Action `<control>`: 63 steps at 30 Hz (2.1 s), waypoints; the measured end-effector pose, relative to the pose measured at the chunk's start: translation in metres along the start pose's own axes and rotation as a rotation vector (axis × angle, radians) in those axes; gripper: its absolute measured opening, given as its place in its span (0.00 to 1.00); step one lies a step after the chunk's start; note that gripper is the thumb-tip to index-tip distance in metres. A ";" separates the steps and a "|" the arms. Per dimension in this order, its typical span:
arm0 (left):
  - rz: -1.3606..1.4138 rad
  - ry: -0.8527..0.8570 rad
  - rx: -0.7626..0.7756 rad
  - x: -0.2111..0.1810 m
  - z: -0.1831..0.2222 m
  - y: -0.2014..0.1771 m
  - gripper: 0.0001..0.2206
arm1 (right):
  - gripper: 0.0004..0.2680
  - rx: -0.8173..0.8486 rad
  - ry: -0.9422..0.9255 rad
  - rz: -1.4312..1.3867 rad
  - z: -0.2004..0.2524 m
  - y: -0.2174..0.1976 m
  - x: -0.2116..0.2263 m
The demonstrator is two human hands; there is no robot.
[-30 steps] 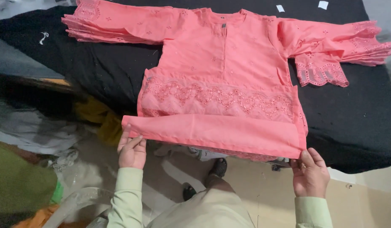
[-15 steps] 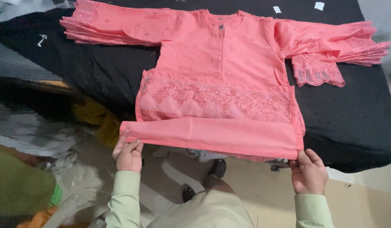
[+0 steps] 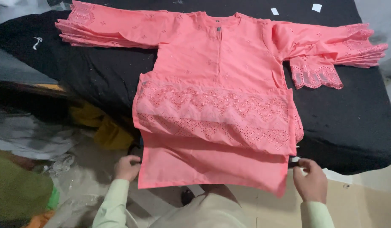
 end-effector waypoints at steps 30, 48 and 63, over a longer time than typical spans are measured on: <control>1.015 0.245 -0.001 -0.125 -0.034 -0.057 0.16 | 0.09 0.018 0.025 -0.555 -0.081 0.017 0.046; 1.044 0.150 0.218 -0.121 -0.012 -0.079 0.16 | 0.11 0.145 0.153 -0.471 -0.062 -0.009 0.071; 0.908 0.319 0.055 -0.085 -0.040 -0.050 0.07 | 0.03 0.253 0.079 -0.544 -0.072 0.029 0.017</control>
Point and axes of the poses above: each hand's wrist, its own z-axis away from the middle knuckle, its own y-axis out of the palm, x = y × z, the point moved 4 cm from there along -z, towards the middle knuckle, and after that the axes turned 1 degree about -y, right-handed, at the moved point
